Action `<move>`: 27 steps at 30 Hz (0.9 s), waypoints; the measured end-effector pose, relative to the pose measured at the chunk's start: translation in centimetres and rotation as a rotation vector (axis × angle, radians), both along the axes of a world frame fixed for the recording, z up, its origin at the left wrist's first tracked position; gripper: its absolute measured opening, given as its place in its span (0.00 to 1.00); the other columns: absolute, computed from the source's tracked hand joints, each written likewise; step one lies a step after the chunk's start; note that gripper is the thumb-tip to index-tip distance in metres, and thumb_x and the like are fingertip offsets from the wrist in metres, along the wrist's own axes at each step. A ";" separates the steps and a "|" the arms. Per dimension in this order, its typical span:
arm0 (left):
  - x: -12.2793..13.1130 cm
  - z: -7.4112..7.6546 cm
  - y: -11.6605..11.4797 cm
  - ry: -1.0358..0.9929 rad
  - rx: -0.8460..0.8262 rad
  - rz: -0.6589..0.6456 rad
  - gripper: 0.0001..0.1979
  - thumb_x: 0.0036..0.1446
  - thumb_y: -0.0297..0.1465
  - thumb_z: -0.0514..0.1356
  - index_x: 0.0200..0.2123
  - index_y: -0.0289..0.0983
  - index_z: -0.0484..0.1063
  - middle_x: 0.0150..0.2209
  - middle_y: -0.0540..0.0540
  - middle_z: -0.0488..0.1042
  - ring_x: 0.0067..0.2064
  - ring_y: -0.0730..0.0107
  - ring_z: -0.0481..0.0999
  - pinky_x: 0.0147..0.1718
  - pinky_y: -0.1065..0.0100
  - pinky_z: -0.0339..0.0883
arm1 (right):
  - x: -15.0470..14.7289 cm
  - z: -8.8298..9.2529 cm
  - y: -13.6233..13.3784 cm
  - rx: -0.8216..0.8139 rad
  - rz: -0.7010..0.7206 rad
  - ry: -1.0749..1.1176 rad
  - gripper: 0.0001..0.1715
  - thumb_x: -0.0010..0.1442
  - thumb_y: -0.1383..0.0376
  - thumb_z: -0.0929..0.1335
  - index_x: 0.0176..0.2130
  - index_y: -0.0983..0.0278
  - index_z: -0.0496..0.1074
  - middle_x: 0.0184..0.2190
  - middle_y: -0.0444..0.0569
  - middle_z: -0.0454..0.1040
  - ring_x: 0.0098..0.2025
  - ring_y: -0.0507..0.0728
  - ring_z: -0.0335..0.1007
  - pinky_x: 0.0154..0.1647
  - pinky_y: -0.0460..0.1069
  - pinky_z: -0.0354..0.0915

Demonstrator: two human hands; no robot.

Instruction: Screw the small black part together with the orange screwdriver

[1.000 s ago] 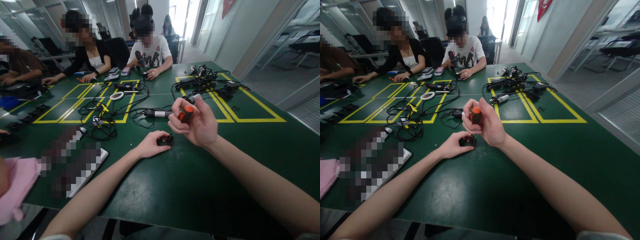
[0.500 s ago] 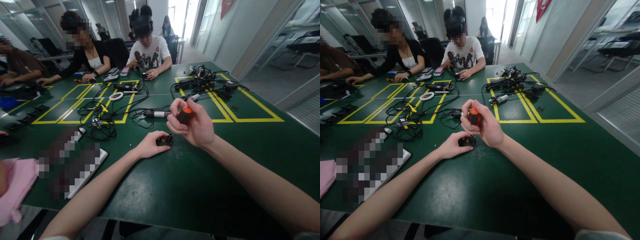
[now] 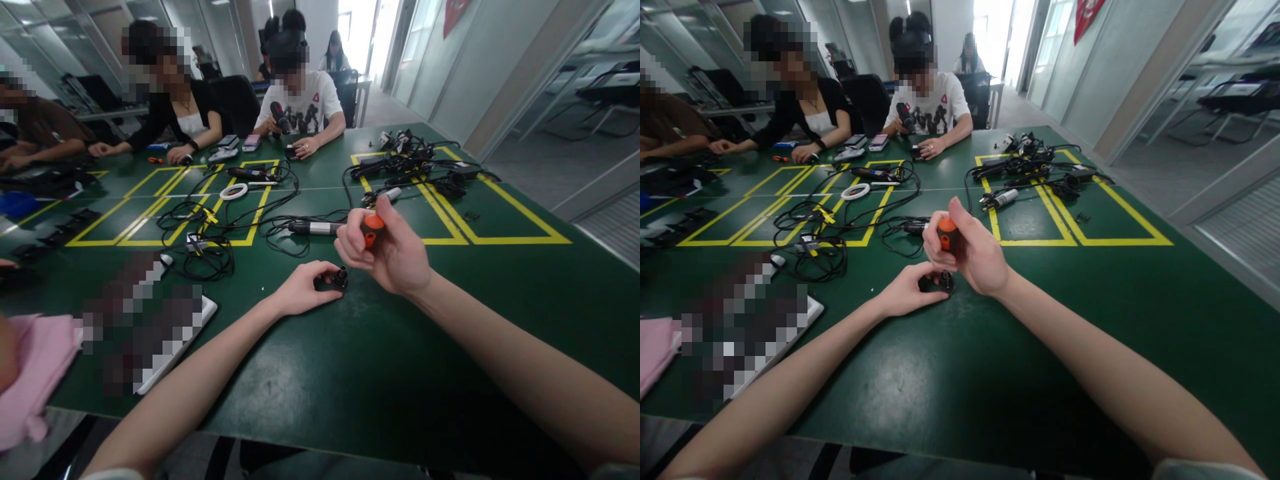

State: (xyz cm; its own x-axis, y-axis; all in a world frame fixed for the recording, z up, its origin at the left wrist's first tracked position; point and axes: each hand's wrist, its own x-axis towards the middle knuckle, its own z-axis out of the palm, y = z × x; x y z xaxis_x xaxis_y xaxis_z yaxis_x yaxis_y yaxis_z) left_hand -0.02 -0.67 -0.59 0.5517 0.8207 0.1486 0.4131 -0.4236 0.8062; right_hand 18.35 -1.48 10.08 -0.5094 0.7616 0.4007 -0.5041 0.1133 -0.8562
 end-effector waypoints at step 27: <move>0.0 0.2 -0.1 0.001 -0.005 -0.005 0.21 0.58 0.32 0.73 0.54 0.37 0.80 0.46 0.44 0.83 0.44 0.62 0.80 0.50 0.61 0.73 | -0.1 -0.2 0.0 -0.080 -0.035 0.008 0.36 0.66 0.36 0.70 0.25 0.60 0.64 0.15 0.38 0.56 0.16 0.49 0.47 0.17 0.46 0.49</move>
State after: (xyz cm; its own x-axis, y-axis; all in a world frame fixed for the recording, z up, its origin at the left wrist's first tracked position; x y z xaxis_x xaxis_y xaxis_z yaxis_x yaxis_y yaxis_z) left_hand 0.03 -0.74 -0.41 0.5562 0.8185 0.1439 0.4115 -0.4216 0.8080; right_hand 18.30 -1.50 9.85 -0.4788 0.8089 0.3413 -0.5075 0.0622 -0.8594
